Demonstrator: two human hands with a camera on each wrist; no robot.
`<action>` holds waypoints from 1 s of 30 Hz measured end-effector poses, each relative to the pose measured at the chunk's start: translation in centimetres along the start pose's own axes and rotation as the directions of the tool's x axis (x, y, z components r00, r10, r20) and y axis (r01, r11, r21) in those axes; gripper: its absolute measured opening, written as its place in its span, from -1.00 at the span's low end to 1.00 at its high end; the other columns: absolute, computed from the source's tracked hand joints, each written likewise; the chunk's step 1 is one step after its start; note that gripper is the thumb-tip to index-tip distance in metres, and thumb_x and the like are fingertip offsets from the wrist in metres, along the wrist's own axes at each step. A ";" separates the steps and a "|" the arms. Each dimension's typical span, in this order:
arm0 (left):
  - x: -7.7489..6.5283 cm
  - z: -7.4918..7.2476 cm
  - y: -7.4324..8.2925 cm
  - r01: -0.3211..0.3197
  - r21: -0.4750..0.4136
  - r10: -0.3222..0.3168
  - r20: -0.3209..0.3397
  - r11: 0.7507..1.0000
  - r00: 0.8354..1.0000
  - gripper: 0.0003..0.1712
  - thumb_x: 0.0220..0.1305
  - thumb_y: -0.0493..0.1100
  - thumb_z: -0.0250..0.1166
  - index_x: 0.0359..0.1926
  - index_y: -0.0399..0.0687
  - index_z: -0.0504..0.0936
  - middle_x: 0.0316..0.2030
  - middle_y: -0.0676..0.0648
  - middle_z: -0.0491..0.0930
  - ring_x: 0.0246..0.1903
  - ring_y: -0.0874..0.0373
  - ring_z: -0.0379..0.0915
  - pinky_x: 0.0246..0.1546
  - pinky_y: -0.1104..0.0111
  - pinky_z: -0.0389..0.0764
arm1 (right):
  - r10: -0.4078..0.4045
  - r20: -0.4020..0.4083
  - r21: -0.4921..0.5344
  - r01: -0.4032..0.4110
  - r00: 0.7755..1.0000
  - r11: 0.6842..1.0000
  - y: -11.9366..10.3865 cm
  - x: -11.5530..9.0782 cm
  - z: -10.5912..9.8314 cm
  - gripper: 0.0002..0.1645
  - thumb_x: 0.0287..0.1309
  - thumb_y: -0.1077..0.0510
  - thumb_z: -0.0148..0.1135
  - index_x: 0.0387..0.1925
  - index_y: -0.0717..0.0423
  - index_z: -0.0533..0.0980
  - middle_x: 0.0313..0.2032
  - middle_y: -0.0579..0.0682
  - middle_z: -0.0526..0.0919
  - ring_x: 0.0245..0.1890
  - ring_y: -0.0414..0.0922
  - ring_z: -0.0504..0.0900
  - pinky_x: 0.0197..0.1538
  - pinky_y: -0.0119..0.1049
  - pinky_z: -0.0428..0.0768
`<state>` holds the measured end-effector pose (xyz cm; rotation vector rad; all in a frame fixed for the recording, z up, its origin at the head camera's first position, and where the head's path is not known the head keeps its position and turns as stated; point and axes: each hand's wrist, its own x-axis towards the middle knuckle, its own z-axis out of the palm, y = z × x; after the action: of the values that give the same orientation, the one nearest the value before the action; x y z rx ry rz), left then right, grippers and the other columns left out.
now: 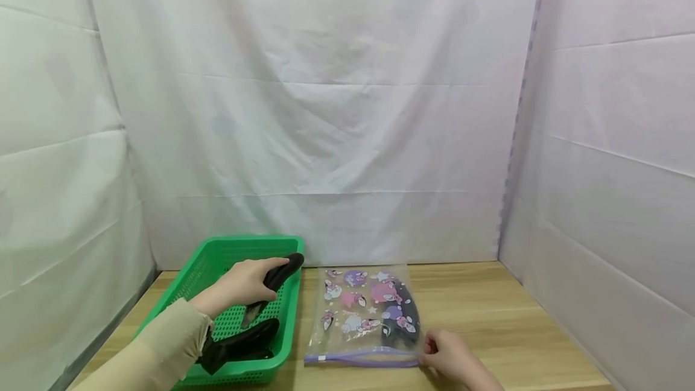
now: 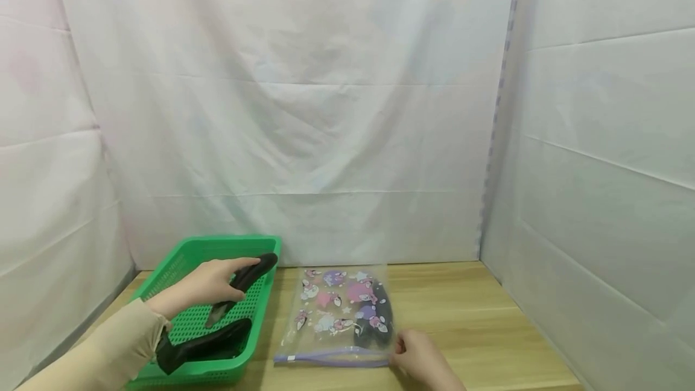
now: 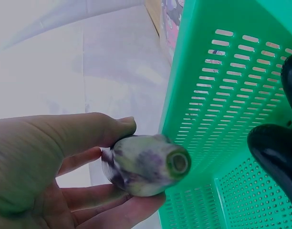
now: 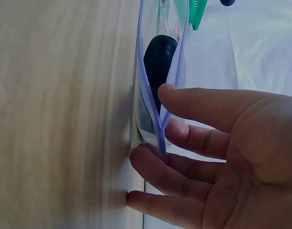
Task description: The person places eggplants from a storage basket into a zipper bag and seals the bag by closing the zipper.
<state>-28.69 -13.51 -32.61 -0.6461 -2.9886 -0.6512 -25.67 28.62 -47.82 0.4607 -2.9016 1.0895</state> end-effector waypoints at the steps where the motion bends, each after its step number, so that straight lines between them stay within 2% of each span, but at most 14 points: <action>1: 0.1 0.0 0.1 0.001 0.001 -0.001 0.002 1.000 1.000 -0.19 0.03 -0.24 0.46 0.35 -0.05 0.40 -0.32 0.01 0.55 -0.69 0.17 0.24 -0.57 0.27 0.29 | 0.003 -0.001 0.000 -0.003 1.000 1.000 0.0 0.0 0.0 -0.69 -0.07 0.19 0.46 -0.59 0.07 0.42 -0.61 -0.14 0.42 -0.61 -0.20 0.36 -0.54 -0.36 0.34; 5: 0.3 0.0 0.3 0.004 0.003 -0.004 0.010 1.000 1.000 -0.19 0.05 -0.24 0.45 0.36 -0.04 0.39 -0.34 0.00 0.56 -0.71 0.18 0.21 -0.59 0.29 0.27 | -0.002 -0.011 0.008 0.002 1.000 1.000 -0.2 -0.2 0.0 -0.70 -0.08 0.20 0.45 -0.59 0.08 0.42 -0.61 -0.14 0.42 -0.61 -0.22 0.36 -0.55 -0.37 0.36; 9: 0.5 0.1 0.4 0.002 0.004 -0.002 0.008 1.000 1.000 -0.19 0.05 -0.25 0.45 0.36 -0.05 0.39 -0.22 -0.05 0.59 -0.71 0.19 0.21 -0.59 0.29 0.28 | -0.020 -0.019 -0.004 0.020 1.000 1.000 -0.4 -0.2 0.0 -0.71 -0.11 0.21 0.43 -0.59 0.07 0.41 -0.62 -0.15 0.42 -0.62 -0.24 0.35 -0.55 -0.38 0.35; 15: 0.7 0.2 0.6 -0.008 -0.009 0.008 0.027 1.000 1.000 -0.18 0.06 -0.25 0.43 0.38 -0.05 0.37 -0.42 0.03 0.52 -0.74 0.22 0.16 -0.60 0.31 0.28 | -0.005 -0.014 -0.004 0.005 1.000 1.000 -0.5 -0.2 -0.2 -0.71 -0.09 0.20 0.43 -0.59 0.07 0.42 -0.62 -0.14 0.42 -0.62 -0.22 0.36 -0.56 -0.37 0.35; 18: 0.7 0.4 0.7 -0.005 -0.017 0.006 0.032 1.000 0.999 -0.18 0.06 -0.26 0.42 0.38 -0.05 0.36 -0.44 0.06 0.50 -0.75 0.22 0.16 -0.60 0.31 0.29 | -0.014 -0.013 -0.008 0.013 1.000 1.000 -0.5 -0.2 -0.1 -0.72 -0.09 0.20 0.44 -0.59 0.07 0.42 -0.62 -0.15 0.42 -0.62 -0.23 0.36 -0.55 -0.37 0.36; 22: 0.7 0.5 1.0 0.002 -0.016 -0.002 0.035 1.000 0.999 -0.18 0.07 -0.26 0.43 0.38 -0.03 0.37 -0.21 -0.04 0.59 -0.69 0.19 0.26 -0.59 0.29 0.32 | -0.031 -0.015 -0.014 0.030 0.999 0.999 -0.5 -0.1 -0.1 -0.72 -0.09 0.22 0.44 -0.59 0.08 0.43 -0.61 -0.15 0.42 -0.62 -0.24 0.36 -0.54 -0.36 0.38; 25: 0.8 0.5 1.2 0.003 -0.007 -0.003 0.035 1.000 0.999 -0.19 0.07 -0.26 0.44 0.38 -0.02 0.37 -0.01 -0.12 0.57 -0.65 0.17 0.31 -0.58 0.28 0.34 | -0.027 -0.019 -0.015 0.027 0.999 1.000 -0.6 -0.1 -0.2 -0.72 -0.10 0.22 0.44 -0.59 0.08 0.43 -0.61 -0.15 0.43 -0.61 -0.23 0.36 -0.53 -0.36 0.39; 30: 0.9 0.6 1.5 0.003 -0.001 -0.003 0.042 1.000 0.999 -0.19 0.07 -0.25 0.43 0.38 -0.01 0.37 0.02 -0.15 0.56 -0.61 0.15 0.34 -0.58 0.28 0.37 | -0.016 -0.024 -0.035 0.015 1.000 0.999 -0.7 -0.1 -0.2 -0.72 -0.11 0.22 0.45 -0.59 0.07 0.43 -0.61 -0.15 0.43 -0.61 -0.22 0.37 -0.53 -0.36 0.39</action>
<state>-28.89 -11.67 -32.50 -0.6640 -3.0287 -0.6482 -25.40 28.33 -47.21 0.4642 -2.8859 1.0328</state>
